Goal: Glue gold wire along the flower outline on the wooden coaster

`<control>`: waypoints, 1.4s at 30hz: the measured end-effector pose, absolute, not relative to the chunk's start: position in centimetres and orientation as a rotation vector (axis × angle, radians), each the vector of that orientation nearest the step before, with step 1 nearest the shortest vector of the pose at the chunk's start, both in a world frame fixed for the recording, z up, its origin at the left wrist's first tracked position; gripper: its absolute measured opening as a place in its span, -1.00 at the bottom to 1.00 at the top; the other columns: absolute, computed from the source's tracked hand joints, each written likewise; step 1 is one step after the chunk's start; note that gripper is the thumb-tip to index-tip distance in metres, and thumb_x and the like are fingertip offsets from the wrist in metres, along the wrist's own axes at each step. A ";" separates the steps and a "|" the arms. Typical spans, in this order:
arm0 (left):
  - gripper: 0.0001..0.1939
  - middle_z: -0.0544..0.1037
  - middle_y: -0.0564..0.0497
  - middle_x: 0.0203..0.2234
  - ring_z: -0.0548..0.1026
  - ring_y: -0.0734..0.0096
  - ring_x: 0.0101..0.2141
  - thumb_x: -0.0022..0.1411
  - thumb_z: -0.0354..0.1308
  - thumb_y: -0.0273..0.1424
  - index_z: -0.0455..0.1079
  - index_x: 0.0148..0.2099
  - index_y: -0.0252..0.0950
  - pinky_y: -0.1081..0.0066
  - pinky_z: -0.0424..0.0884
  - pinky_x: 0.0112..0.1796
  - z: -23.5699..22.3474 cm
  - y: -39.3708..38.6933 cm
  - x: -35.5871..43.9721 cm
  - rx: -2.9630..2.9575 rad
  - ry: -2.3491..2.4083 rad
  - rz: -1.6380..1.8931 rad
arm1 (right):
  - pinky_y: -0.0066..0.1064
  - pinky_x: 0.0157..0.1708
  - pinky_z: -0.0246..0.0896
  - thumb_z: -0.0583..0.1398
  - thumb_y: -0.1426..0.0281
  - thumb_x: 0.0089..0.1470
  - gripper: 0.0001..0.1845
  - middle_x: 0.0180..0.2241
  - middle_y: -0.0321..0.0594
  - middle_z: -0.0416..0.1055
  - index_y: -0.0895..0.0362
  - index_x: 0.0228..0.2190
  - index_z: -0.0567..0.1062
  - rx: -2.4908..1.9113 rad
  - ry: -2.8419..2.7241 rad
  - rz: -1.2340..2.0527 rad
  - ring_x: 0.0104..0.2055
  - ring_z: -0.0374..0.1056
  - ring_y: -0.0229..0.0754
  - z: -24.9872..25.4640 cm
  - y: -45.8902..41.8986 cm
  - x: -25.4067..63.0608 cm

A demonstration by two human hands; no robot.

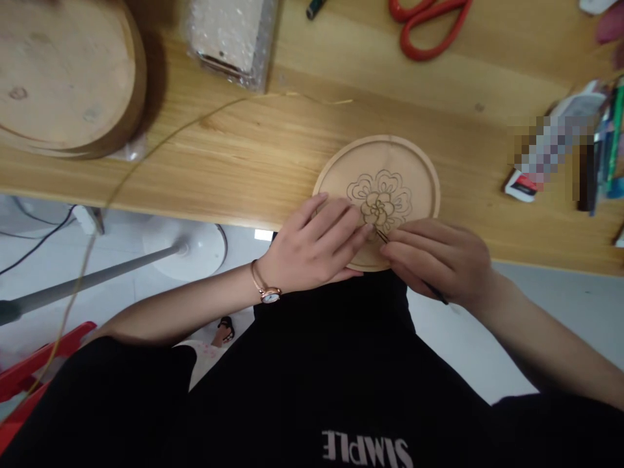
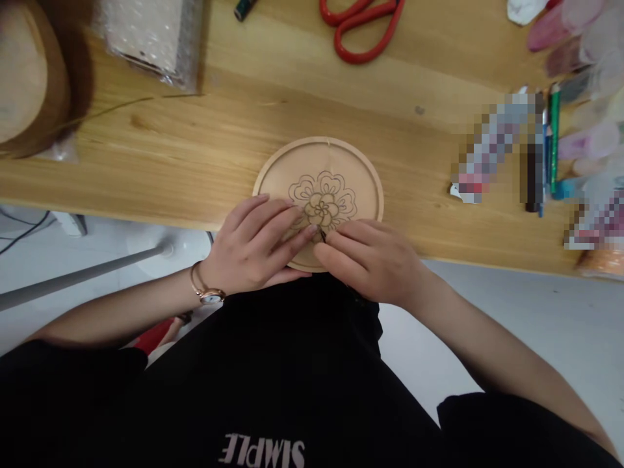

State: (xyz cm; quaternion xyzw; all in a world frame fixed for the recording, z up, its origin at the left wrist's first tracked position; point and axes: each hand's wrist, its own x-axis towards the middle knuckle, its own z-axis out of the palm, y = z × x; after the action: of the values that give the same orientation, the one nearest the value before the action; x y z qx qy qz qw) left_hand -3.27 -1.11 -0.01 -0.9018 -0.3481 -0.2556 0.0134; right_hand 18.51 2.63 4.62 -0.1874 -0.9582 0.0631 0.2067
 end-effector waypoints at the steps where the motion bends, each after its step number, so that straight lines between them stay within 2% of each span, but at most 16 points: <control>1: -0.43 0.50 -0.16 -0.06 0.44 0.15 0.00 0.33 -0.06 0.02 0.37 0.05 -0.36 0.12 0.39 0.01 0.0 -1.1 -3.3 -2.814 -1.090 -0.796 | -0.40 -0.52 0.26 0.08 0.54 0.19 -0.90 -0.52 -0.28 0.47 0.14 -0.35 0.34 -0.498 -2.682 0.167 -0.47 0.34 -0.24 4.7 2.8 18.5; 8: -0.41 0.48 -0.20 -0.06 0.42 0.13 0.02 0.29 0.02 0.01 0.35 0.08 -0.42 0.11 0.37 0.03 0.0 -1.1 -3.4 -2.848 -1.080 -0.790 | -0.41 -0.47 0.27 0.07 0.56 0.19 -0.86 -0.55 -0.26 0.43 0.20 -0.40 0.39 -0.357 -2.768 0.116 -0.45 0.33 -0.25 5.2 3.4 18.4; 14: -0.42 0.50 -0.17 -0.08 0.44 0.15 0.00 0.29 0.02 0.02 0.37 0.07 -0.38 0.13 0.40 0.02 0.2 -0.9 -3.4 -2.830 -1.065 -0.776 | -0.45 -0.48 0.28 0.03 0.51 0.24 -0.73 -0.55 -0.34 0.43 0.09 -0.45 0.41 -0.293 -2.780 0.047 -0.46 0.30 -0.30 5.1 4.0 18.6; 19: -0.40 0.52 -0.14 -0.08 0.47 0.14 -0.02 0.25 0.06 0.05 0.40 0.05 -0.37 0.15 0.40 0.02 0.3 -0.8 -3.4 -2.822 -1.056 -0.752 | -0.43 -0.47 0.27 0.04 0.51 0.24 -0.76 -0.55 -0.30 0.42 0.12 -0.44 0.42 -0.281 -2.755 0.068 -0.46 0.30 -0.28 5.0 4.0 18.7; 26: -0.39 0.51 -0.21 -0.07 0.45 0.11 0.00 0.28 0.00 0.05 0.38 0.07 -0.39 0.11 0.40 0.00 0.3 -0.8 -3.4 -2.846 -1.055 -0.776 | -0.43 -0.48 0.25 0.02 0.52 0.24 -0.75 -0.53 -0.31 0.43 0.12 -0.41 0.43 -0.213 -2.779 0.022 -0.46 0.31 -0.30 5.1 4.1 18.7; 31: -0.38 0.52 -0.20 -0.09 0.47 0.11 -0.03 0.25 0.02 0.07 0.42 0.02 -0.39 0.12 0.42 -0.02 0.4 -0.7 -3.4 -2.818 -1.022 -0.764 | -0.45 -0.46 0.32 0.08 0.51 0.20 -0.85 -0.49 -0.34 0.47 0.08 -0.38 0.40 -0.417 -2.652 0.120 -0.42 0.39 -0.28 4.5 3.5 19.5; 33: -0.37 0.52 -0.23 -0.10 0.47 0.10 -0.03 0.24 0.03 0.08 0.42 0.02 -0.40 0.12 0.42 -0.01 0.3 -0.7 -3.4 -2.816 -1.015 -0.786 | -0.44 -0.43 0.37 0.13 0.49 0.16 -0.92 -0.44 -0.31 0.50 0.07 -0.34 0.39 -0.532 -2.559 0.249 -0.38 0.41 -0.26 4.3 2.7 19.7; 37: -0.36 0.51 -0.23 -0.08 0.44 0.08 0.00 0.22 0.05 0.09 0.40 0.05 -0.37 0.09 0.41 -0.01 -0.1 -0.8 -3.4 -2.818 -1.031 -0.835 | -0.48 -0.41 0.37 0.18 0.51 0.11 -0.90 -0.42 -0.33 0.49 0.10 -0.31 0.39 -0.931 -2.278 0.599 -0.40 0.42 -0.32 4.0 0.6 19.2; 42: -0.36 0.50 -0.22 -0.06 0.42 0.07 0.02 0.21 0.07 0.08 0.37 0.10 -0.33 0.07 0.38 0.00 -0.5 -0.8 -3.4 -2.828 -1.045 -0.859 | -0.51 -0.41 0.33 0.18 0.53 0.10 -0.88 -0.43 -0.37 0.47 0.08 -0.30 0.38 -1.230 -2.037 0.508 -0.41 0.41 -0.34 3.2 -1.4 17.6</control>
State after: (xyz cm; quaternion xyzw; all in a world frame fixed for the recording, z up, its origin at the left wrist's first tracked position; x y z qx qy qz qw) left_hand -3.41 -0.83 -0.47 -0.9021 -0.3333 -0.2741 0.0032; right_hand 17.63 -1.40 3.16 -0.4743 -0.7852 0.1956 0.3468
